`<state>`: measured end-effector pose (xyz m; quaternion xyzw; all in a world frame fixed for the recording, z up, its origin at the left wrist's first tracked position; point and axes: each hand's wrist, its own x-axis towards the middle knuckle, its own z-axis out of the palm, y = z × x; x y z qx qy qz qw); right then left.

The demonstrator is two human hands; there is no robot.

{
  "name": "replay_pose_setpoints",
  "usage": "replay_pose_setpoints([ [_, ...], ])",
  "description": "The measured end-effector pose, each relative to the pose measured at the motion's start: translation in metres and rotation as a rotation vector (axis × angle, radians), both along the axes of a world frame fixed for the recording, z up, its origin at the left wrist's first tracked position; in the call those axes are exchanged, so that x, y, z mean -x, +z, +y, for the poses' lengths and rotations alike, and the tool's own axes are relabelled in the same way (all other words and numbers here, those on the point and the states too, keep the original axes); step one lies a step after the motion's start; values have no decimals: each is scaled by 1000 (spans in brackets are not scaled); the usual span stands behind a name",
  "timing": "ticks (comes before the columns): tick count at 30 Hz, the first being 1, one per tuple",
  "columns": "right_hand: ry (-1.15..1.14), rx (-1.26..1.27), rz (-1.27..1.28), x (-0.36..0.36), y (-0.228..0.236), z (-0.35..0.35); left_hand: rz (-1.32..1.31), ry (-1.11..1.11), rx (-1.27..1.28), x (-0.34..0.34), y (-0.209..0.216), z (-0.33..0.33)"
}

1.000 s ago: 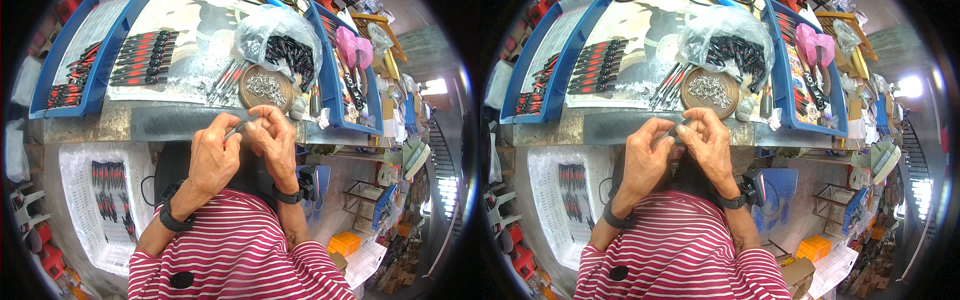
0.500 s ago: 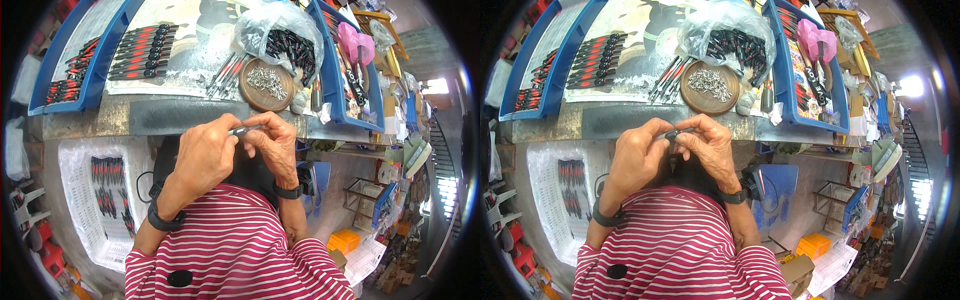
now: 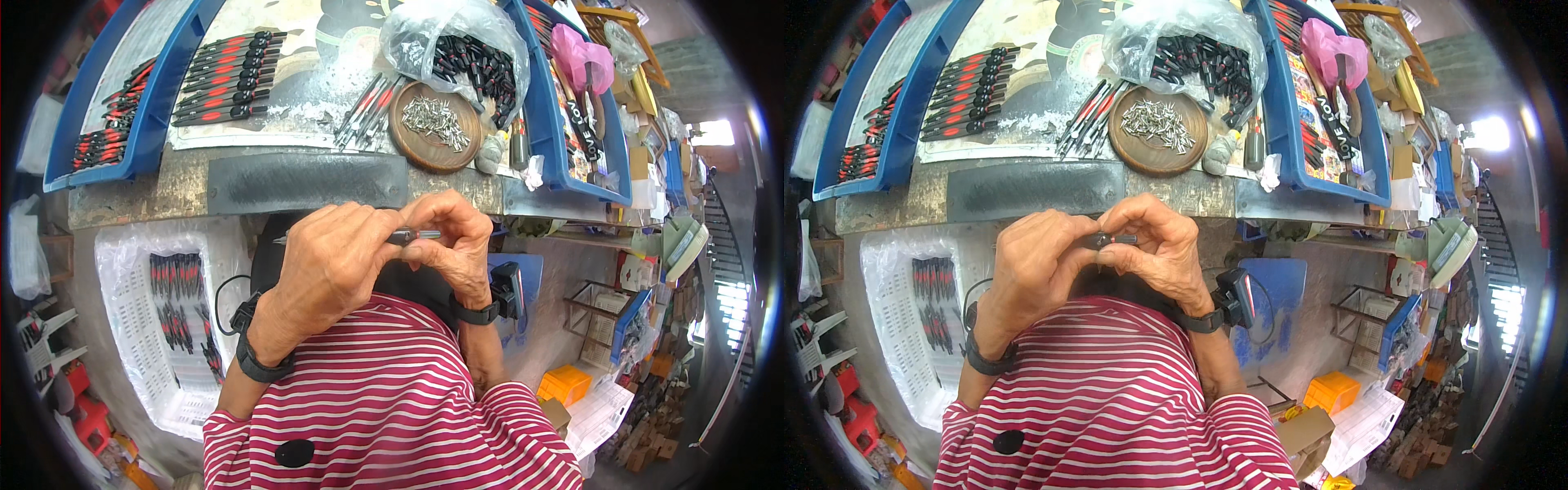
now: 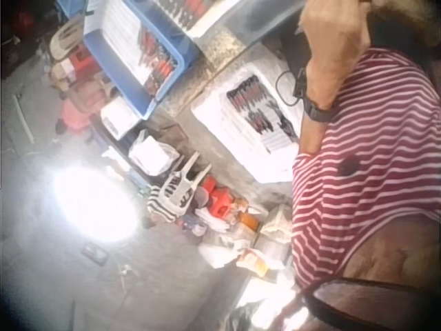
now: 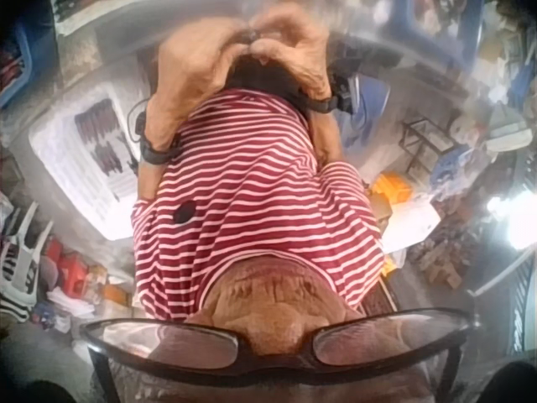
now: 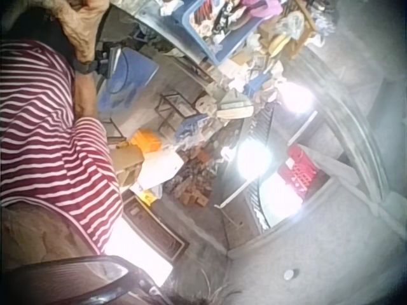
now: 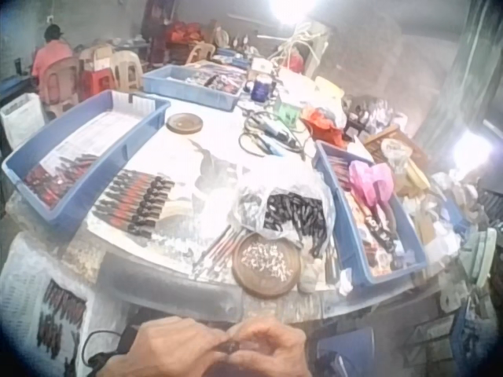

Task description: The person assembles pens by inserting small metal components into black and red pen barrels. They repeatedly pick up a barrel, insert a metal piece, and place the assembled pen into a blue tray. The process is repeated multiple times throughout the clip.

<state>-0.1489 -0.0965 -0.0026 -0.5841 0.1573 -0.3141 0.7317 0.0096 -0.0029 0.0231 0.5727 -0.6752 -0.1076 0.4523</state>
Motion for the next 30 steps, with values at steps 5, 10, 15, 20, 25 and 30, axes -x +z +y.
replay_pose_setpoints([
  [5,47,13,-1,5,-1,-1,-8,-14,21,1,1,0],
  [10,52,37,-18,5,-5,1,-16,-24,31,2,0,1],
  [15,14,60,-39,5,-9,7,-4,-26,55,4,-4,2],
  [20,-18,135,10,7,-8,9,-11,-37,22,6,-6,4],
  [25,-11,226,54,8,-5,6,-57,-38,13,7,-7,5],
  [30,19,72,49,7,-4,7,-41,-34,6,8,-9,5],
])
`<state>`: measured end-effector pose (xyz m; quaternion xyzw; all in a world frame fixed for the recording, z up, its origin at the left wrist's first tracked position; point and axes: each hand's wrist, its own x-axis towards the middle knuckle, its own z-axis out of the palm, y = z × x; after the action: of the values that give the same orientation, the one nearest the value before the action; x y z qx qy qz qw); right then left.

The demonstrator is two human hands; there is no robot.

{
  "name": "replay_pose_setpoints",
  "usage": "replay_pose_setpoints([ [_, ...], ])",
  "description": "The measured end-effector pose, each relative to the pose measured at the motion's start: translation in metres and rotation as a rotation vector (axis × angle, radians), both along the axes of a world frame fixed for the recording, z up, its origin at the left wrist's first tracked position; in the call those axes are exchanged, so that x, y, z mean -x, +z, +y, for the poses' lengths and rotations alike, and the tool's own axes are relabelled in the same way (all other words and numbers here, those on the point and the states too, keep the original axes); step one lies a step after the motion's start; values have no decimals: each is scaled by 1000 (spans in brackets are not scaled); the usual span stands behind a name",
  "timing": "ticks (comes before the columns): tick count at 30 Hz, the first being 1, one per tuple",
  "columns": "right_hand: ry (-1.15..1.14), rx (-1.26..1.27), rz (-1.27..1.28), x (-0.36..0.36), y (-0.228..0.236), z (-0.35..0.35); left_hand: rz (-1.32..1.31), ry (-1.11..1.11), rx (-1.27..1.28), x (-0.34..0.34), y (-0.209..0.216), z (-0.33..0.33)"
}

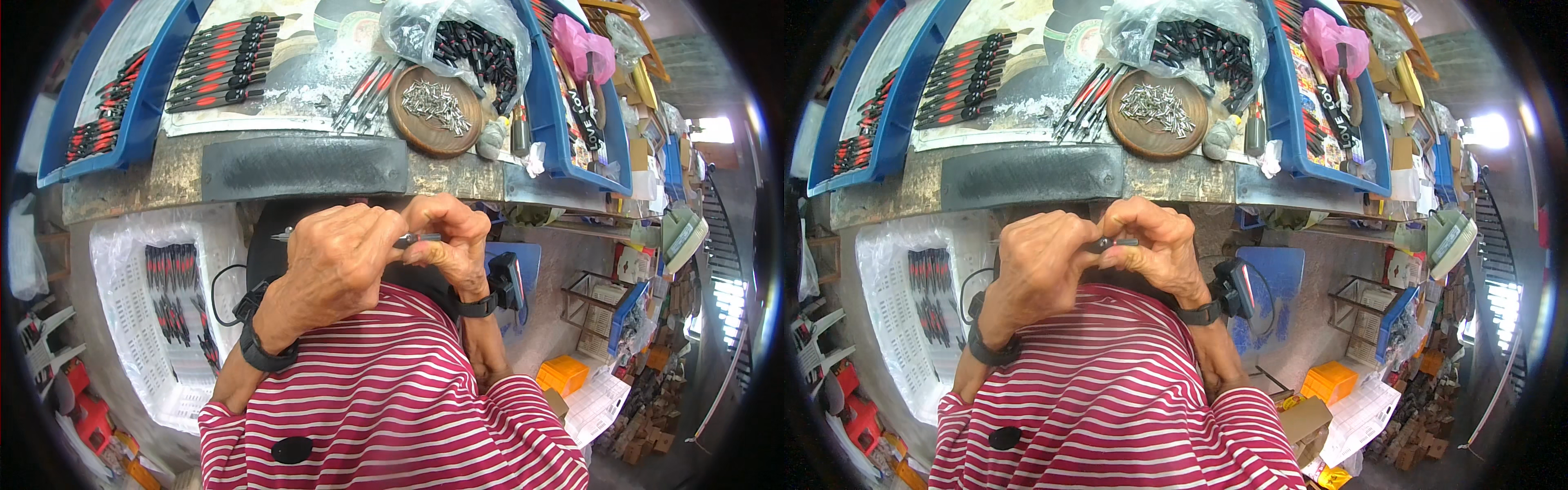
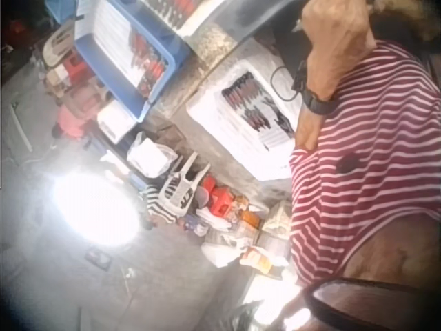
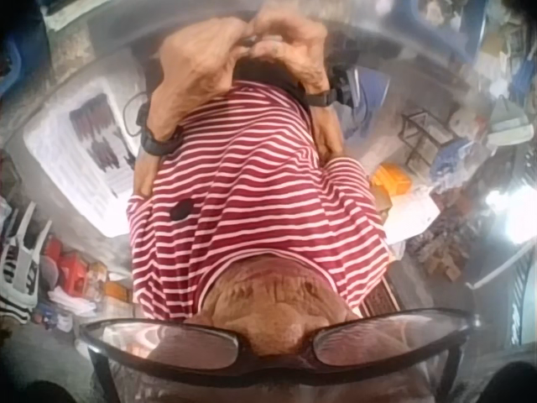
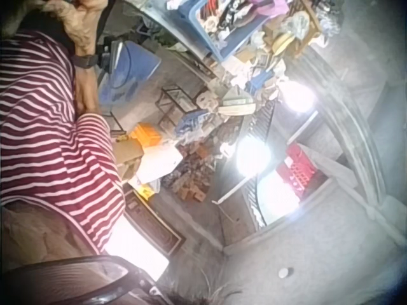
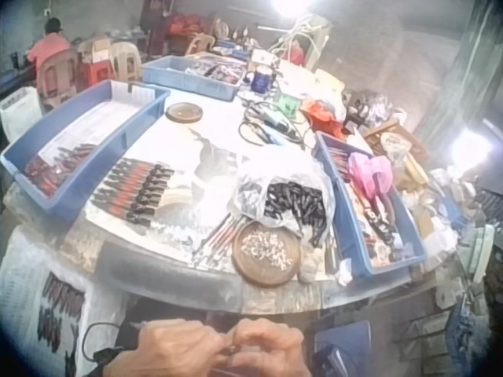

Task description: The person assembles pens by inserting small metal components into black and red pen barrels. They repeatedly pick up a barrel, insert a metal piece, and place the assembled pen into a blue tray. The process is repeated multiple times throughout the clip.

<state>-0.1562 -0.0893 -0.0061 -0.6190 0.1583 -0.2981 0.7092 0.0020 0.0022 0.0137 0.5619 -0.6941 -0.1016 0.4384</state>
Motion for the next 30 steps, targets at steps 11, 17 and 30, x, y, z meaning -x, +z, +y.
replay_pose_setpoints([
  [11,-158,-152,-19,-12,-9,12,62,142,-38,2,-3,0],
  [17,-143,-204,-48,-13,-11,11,41,190,-44,5,-5,0],
  [30,-160,-196,21,-18,-10,12,-55,216,-73,4,-9,-3],
])
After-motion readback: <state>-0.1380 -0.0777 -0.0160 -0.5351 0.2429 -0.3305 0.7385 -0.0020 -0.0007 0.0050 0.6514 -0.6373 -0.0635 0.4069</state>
